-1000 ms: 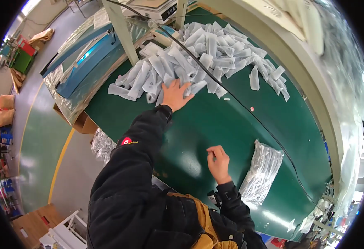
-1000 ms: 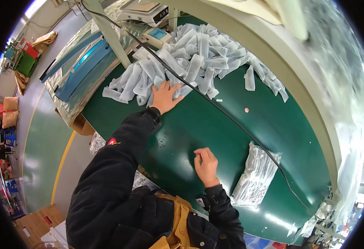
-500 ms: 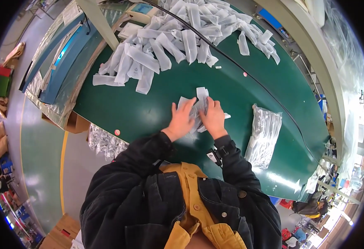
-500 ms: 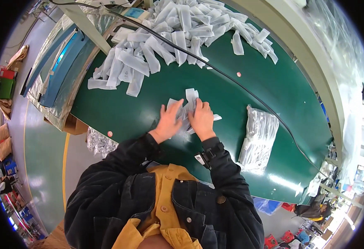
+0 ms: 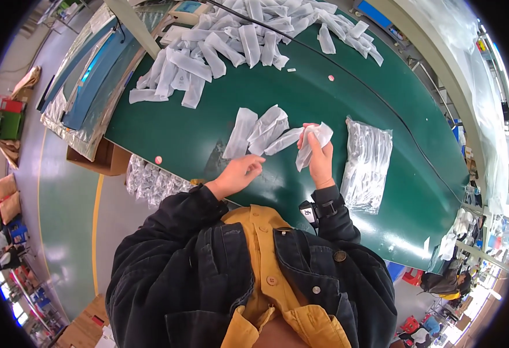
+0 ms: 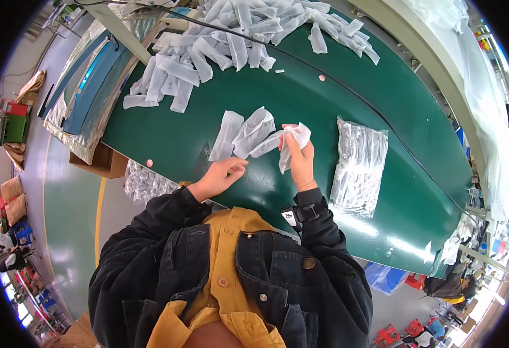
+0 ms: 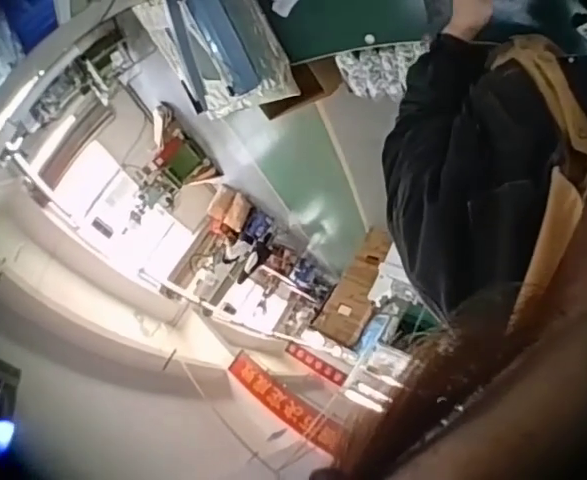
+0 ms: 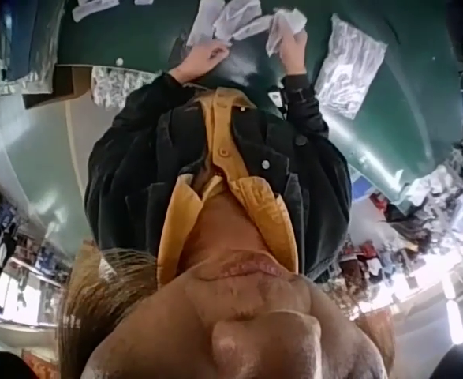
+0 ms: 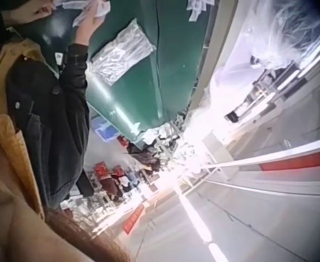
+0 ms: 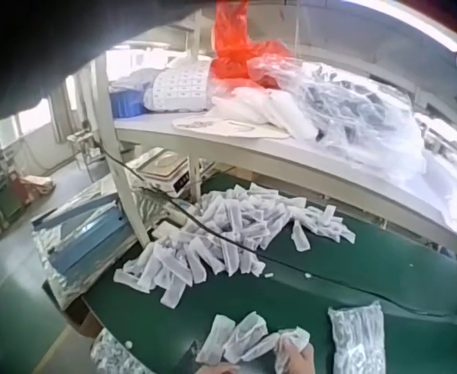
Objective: The person picks up a plastic bag and fills it with white wrapped items by hand. They then gather more white wrapped items from a pile, stack them together, and slide the bundle into another plastic bag.
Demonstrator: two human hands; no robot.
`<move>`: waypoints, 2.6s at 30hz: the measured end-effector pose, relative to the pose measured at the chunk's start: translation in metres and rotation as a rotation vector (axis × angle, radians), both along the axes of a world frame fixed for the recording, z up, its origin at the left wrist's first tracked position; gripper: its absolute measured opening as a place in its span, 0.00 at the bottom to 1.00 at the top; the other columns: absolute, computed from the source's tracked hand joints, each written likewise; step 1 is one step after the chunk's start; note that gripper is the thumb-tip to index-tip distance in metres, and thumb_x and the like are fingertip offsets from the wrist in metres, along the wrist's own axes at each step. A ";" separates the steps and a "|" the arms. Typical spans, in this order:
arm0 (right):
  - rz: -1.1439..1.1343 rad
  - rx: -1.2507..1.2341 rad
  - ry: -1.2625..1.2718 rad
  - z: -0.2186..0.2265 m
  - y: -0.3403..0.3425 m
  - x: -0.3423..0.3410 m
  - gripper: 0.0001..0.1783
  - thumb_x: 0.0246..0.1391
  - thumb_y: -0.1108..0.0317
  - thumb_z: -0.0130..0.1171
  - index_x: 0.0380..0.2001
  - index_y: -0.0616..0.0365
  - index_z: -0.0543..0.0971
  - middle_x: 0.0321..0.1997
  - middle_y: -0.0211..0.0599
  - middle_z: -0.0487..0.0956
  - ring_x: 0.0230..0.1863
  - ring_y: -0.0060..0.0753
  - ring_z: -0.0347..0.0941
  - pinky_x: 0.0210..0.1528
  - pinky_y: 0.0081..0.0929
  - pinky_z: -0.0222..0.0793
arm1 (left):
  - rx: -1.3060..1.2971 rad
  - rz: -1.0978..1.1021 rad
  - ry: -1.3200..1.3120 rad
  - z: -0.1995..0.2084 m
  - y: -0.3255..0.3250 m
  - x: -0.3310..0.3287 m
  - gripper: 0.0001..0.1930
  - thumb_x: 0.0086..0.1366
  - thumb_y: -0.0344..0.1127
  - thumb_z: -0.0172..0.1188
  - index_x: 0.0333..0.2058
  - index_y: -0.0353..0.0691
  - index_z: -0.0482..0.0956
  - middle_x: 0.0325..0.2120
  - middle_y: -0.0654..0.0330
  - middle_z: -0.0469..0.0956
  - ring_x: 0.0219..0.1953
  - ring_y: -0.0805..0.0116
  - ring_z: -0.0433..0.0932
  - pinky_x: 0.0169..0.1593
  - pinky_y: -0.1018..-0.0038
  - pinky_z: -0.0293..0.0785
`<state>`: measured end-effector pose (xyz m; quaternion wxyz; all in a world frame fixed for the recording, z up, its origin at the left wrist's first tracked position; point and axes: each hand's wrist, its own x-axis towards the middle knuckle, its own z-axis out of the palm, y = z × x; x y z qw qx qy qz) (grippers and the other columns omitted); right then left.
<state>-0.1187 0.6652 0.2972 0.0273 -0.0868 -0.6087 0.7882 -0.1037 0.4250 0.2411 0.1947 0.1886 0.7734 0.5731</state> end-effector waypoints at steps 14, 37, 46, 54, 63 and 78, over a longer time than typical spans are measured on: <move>0.421 1.249 0.414 -0.077 -0.043 0.033 0.13 0.62 0.57 0.55 0.33 0.55 0.77 0.26 0.40 0.79 0.27 0.47 0.77 0.29 0.39 0.72 | -0.194 0.159 0.587 0.043 0.003 0.040 0.19 0.56 0.26 0.64 0.48 0.37 0.76 0.47 0.52 0.74 0.51 0.53 0.76 0.55 0.64 0.73; 0.234 1.316 0.079 -0.100 0.032 0.070 0.23 0.42 0.72 0.66 0.45 0.54 0.74 0.37 0.45 0.73 0.42 0.52 0.73 0.42 0.44 0.71 | -0.415 -0.366 0.905 -0.016 0.053 0.047 0.09 0.58 0.33 0.55 0.38 0.40 0.73 0.45 0.52 0.70 0.52 0.53 0.68 0.53 0.58 0.66; 0.500 1.089 0.469 -0.057 0.020 0.002 0.23 0.42 0.71 0.65 0.46 0.56 0.77 0.45 0.37 0.74 0.45 0.48 0.69 0.48 0.40 0.68 | -0.466 -0.328 0.823 -0.036 0.045 0.054 0.10 0.59 0.31 0.53 0.39 0.36 0.73 0.47 0.49 0.69 0.53 0.52 0.68 0.59 0.54 0.62; 0.543 1.654 0.673 -0.073 -0.001 -0.050 0.13 0.45 0.66 0.61 0.37 0.55 0.79 0.37 0.35 0.75 0.46 0.43 0.70 0.48 0.36 0.67 | -0.537 -0.263 0.782 -0.036 0.053 0.055 0.20 0.58 0.29 0.53 0.51 0.37 0.73 0.48 0.49 0.69 0.54 0.52 0.67 0.60 0.50 0.60; 0.983 1.299 0.471 -0.069 0.015 -0.012 0.12 0.48 0.66 0.61 0.38 0.56 0.78 0.37 0.36 0.74 0.47 0.43 0.70 0.46 0.37 0.70 | -0.582 -0.207 0.747 -0.031 0.044 0.045 0.23 0.53 0.29 0.58 0.51 0.36 0.72 0.56 0.47 0.66 0.61 0.48 0.63 0.65 0.44 0.54; 1.016 1.264 0.446 -0.059 0.009 -0.016 0.16 0.54 0.57 0.58 0.33 0.61 0.77 0.36 0.45 0.79 0.37 0.49 0.77 0.37 0.41 0.72 | -0.485 -0.189 0.683 -0.010 0.031 0.027 0.28 0.43 0.31 0.65 0.48 0.40 0.73 0.59 0.47 0.62 0.63 0.43 0.59 0.66 0.45 0.53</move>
